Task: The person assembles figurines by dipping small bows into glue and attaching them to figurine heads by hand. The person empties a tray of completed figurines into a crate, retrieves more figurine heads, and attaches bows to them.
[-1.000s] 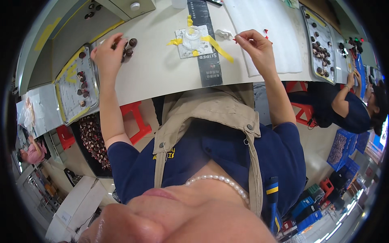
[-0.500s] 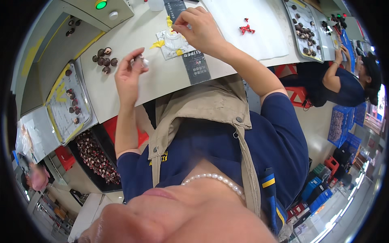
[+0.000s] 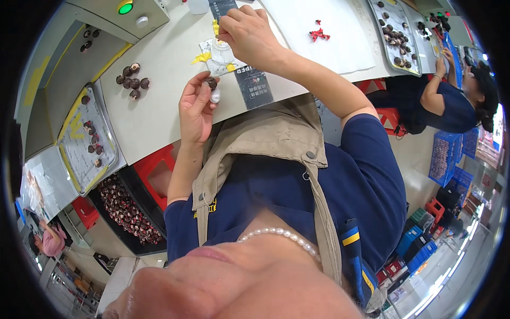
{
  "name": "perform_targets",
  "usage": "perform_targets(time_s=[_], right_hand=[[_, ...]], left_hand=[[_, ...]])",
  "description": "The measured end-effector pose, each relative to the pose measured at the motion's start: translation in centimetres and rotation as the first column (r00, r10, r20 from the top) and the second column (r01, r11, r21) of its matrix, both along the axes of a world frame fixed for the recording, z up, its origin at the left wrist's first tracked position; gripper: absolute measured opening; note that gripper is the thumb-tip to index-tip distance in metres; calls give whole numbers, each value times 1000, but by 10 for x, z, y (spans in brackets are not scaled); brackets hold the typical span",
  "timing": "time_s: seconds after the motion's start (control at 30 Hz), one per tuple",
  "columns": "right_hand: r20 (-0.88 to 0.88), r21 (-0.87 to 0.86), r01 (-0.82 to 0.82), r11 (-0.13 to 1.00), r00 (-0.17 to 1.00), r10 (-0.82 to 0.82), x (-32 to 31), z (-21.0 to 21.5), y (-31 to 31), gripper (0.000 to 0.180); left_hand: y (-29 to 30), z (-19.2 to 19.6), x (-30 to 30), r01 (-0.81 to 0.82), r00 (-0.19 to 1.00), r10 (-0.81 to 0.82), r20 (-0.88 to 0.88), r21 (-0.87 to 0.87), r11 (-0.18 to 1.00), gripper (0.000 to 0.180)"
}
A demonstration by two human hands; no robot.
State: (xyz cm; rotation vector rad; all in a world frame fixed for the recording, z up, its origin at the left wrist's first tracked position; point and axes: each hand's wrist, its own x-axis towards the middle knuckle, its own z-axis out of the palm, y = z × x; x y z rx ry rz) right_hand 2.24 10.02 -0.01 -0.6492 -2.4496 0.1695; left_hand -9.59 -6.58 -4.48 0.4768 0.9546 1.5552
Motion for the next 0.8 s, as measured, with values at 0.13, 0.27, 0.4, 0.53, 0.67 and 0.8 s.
perform_targets(time_s=[0.13,0.27,0.4,0.53,0.67,0.8], right_hand=[[-162,-317,-69,946,987,18,16,6,6,9],[-334,-589,-200,783,942,-11,32,8,-8,12],[-330,-663,-262,702,943,40,45,10,-24,12],[-306,-607,-252,754,949,71,49,13,-23,12],[-302,-516,-239,822,949,87,50,6,-23,13],[-298,-521,-232,821,951,80,54,11,-26,14]], left_hand=[[13,11,13,-4,972,0,234,19,1000,29],[25,15,25,-3,958,-8,287,35,999,29],[35,13,35,-22,964,18,266,13,1000,28],[40,14,41,-41,970,36,242,15,999,27],[41,18,46,-71,974,68,217,9,997,25],[41,16,50,-93,980,85,181,37,995,24]])
